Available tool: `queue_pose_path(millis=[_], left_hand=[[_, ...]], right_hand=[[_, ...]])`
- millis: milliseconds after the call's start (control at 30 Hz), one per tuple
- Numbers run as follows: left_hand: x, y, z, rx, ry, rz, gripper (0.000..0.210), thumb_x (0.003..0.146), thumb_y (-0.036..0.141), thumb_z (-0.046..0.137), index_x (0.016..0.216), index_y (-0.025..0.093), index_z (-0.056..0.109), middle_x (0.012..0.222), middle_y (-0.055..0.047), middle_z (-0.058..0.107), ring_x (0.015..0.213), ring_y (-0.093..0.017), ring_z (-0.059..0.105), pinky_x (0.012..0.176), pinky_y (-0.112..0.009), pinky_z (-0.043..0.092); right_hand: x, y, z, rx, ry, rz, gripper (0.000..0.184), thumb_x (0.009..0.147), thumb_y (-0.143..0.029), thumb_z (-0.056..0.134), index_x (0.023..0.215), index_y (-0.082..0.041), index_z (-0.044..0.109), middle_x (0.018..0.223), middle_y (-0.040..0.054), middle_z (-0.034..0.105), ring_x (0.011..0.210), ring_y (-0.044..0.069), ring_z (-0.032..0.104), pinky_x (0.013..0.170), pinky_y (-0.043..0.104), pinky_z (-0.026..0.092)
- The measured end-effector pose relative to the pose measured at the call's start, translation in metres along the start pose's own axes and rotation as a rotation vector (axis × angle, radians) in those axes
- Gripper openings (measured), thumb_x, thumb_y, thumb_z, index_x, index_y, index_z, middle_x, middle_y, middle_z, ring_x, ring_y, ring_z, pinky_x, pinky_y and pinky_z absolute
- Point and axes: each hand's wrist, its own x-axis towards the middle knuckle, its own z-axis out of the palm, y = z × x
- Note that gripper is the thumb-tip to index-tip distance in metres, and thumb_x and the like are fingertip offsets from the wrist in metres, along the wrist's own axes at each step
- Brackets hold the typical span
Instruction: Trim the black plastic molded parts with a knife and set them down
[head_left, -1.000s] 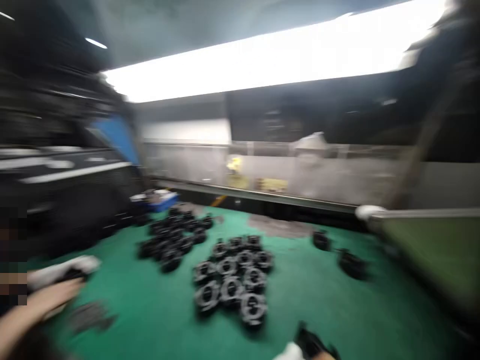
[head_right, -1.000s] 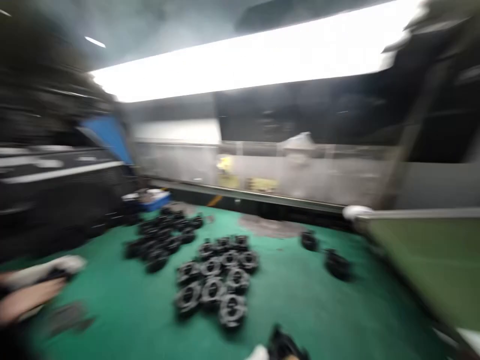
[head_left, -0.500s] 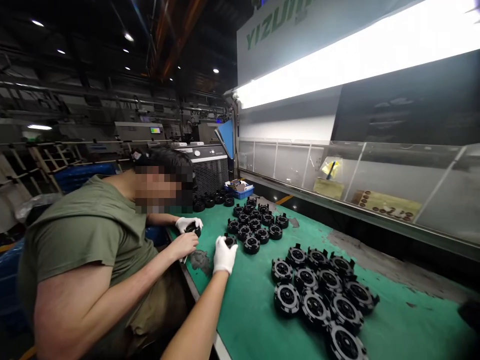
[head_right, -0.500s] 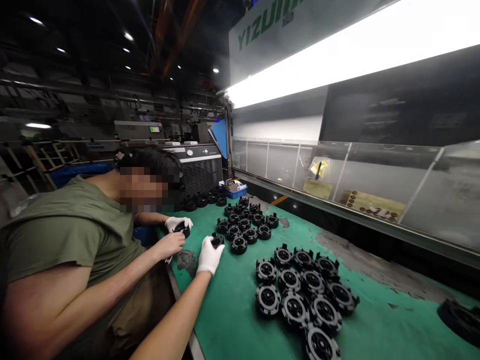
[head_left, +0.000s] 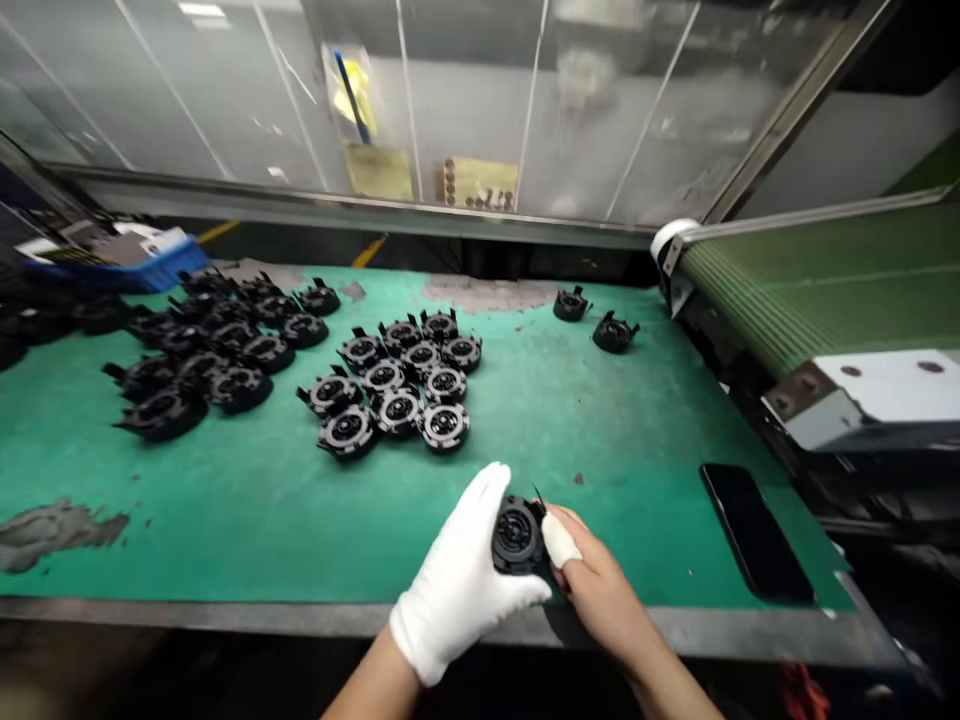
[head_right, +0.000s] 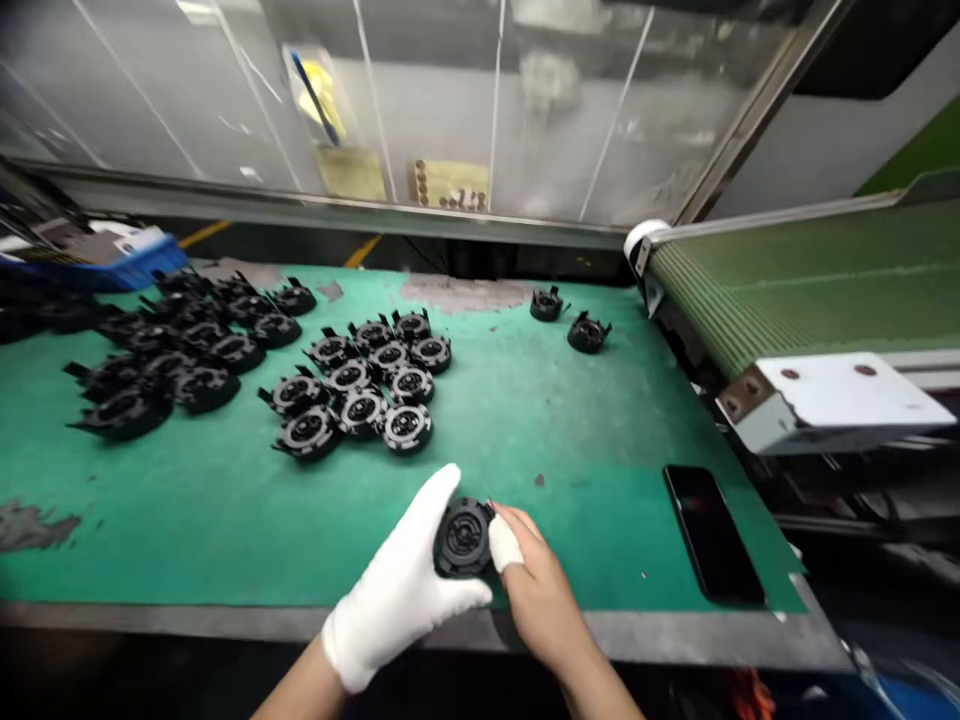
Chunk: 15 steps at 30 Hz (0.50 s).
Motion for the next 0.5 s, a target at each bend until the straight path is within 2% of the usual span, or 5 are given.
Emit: queue_pose_path(millis=[33,100,233,367,500], left_hand=[[0.002,0.004,0.010,0.007,0.002,0.010,0.103,0.073,0.033,0.081,0.157,0.026,0.020,0.158,-0.013,0.040,0.146,-0.034,0.042,0.121,-0.054,0.039],[0.004,0.005,0.015,0.011,-0.014,-0.003,0.100,0.075,0.030,0.077,0.156,0.025,0.020,0.149,-0.012,0.050,0.138,-0.031,0.052,0.118,-0.050,0.042],[0.008,0.000,-0.001,0.010,-0.144,0.006,0.104,0.075,0.033,0.079,0.158,0.025,0.016,0.143,-0.010,0.055,0.130,-0.029,0.057,0.115,-0.046,0.046],[0.008,0.000,-0.008,0.025,-0.188,0.037,0.101,0.076,0.032,0.078,0.157,0.023,0.019,0.145,-0.010,0.054,0.133,-0.029,0.055,0.117,-0.045,0.044],[0.006,0.000,-0.004,0.009,-0.181,0.042,0.100,0.076,0.032,0.078,0.157,0.023,0.019,0.145,-0.010,0.054,0.131,-0.029,0.056,0.116,-0.045,0.045]], right_hand=[[-0.008,0.001,-0.003,0.001,-0.041,0.011,0.044,0.101,-0.039,0.046,0.138,-0.025,0.063,0.143,0.0085,0.060,0.129,0.024,0.058,0.109,0.038,0.046],[-0.025,0.002,-0.017,-0.021,-0.128,0.045,0.043,0.101,-0.036,0.046,0.139,-0.025,0.063,0.143,0.0090,0.060,0.131,0.024,0.056,0.112,0.037,0.043],[-0.045,0.003,-0.059,-0.219,-0.209,0.081,0.040,0.100,-0.028,0.045,0.134,-0.025,0.066,0.129,0.0082,0.070,0.120,0.024,0.063,0.104,0.039,0.048],[-0.037,-0.007,-0.080,-0.513,-0.308,-0.144,0.046,0.096,-0.020,0.047,0.139,-0.025,0.062,0.127,0.0071,0.071,0.111,0.023,0.067,0.097,0.036,0.051],[-0.014,-0.028,-0.075,-0.826,-0.378,-0.307,0.042,0.100,-0.026,0.045,0.137,-0.026,0.063,0.109,0.0056,0.077,0.093,0.023,0.071,0.079,0.034,0.053]])
